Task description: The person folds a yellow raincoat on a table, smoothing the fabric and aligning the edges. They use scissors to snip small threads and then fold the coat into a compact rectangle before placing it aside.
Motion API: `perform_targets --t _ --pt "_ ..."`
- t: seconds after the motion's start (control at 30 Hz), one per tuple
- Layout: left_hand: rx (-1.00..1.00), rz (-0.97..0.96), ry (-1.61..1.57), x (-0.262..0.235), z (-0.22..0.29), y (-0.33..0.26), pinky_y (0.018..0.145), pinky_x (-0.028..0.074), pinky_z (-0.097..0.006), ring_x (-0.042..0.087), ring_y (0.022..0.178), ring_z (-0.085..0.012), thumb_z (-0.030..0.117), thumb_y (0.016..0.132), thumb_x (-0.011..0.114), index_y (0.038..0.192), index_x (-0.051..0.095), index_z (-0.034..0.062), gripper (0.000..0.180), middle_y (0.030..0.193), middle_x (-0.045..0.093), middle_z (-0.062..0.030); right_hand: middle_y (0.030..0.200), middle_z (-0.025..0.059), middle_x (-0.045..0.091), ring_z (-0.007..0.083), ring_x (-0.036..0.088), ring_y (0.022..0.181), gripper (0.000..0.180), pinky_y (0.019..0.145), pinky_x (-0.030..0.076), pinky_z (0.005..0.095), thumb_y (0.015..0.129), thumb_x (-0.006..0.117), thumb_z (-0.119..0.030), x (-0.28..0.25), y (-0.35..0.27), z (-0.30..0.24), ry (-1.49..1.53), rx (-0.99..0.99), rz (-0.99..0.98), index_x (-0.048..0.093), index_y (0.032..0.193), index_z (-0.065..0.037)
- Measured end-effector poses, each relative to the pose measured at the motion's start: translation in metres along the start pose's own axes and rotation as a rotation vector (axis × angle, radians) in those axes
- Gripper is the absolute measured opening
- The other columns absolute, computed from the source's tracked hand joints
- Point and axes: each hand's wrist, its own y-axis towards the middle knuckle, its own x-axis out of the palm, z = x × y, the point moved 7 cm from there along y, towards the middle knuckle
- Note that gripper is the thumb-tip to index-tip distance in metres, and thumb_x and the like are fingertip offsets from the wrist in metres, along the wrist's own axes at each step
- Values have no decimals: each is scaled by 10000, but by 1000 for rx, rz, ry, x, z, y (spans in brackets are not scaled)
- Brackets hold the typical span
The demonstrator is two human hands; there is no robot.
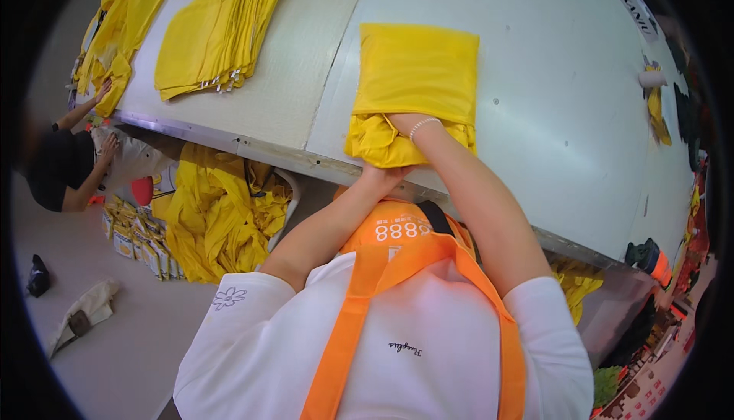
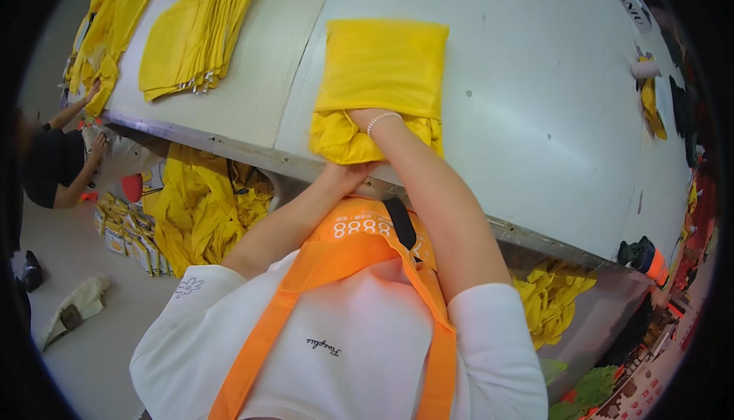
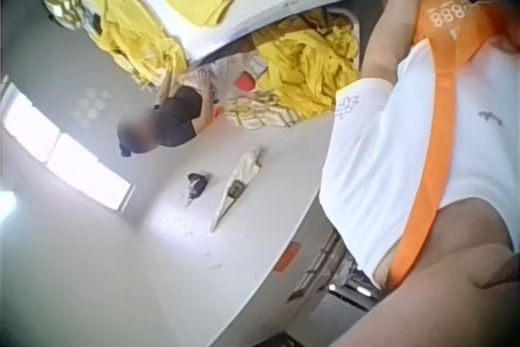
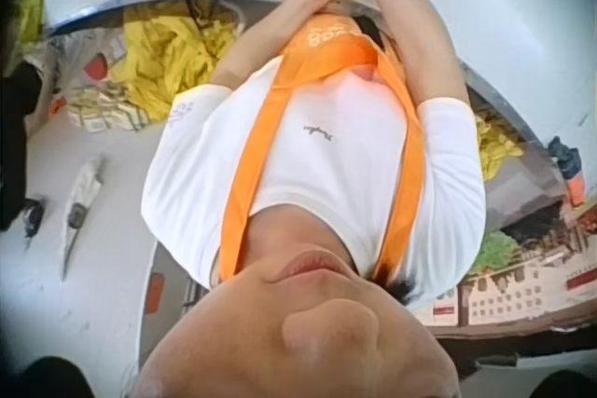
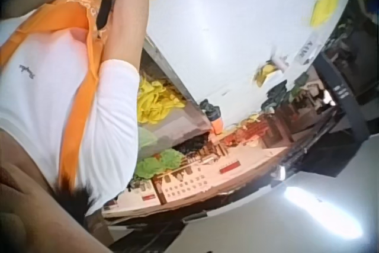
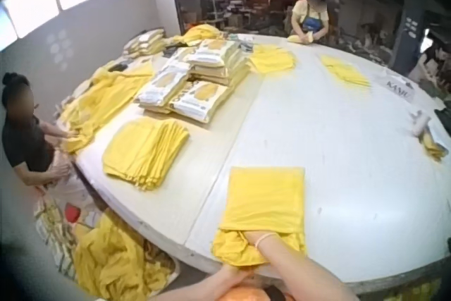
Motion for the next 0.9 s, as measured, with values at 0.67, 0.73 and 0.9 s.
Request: perform_targets --t 0.67,0.73,0.9 --pt "-9 14 8 30 -1 9 948 448 -481 485 1175 -262 527 923 337 1331 388 182 537 1313 469 -55 1011 199 618 358 575 937 449 835 447 387 866 513 -397 -12 -50 37 479 125 -233 561 1115 -27" --pt "3 -35 -3 31 -1 13 959 443 -474 480 1182 -257 520 926 334 1337 381 184 533 1323 460 -55 1000 202 615 346 577 920 452 814 449 372 853 539 -400 -16 -51 44 449 148 -275 572 1094 -20" --pt "-13 -7 -77 12 -5 26 955 438 -469 482 1183 -248 499 922 360 1299 428 185 496 1289 498 -52 989 142 632 299 584 836 365 760 470 364 826 603 -271 -58 -98 16 -13 -461 142 584 1098 -28"
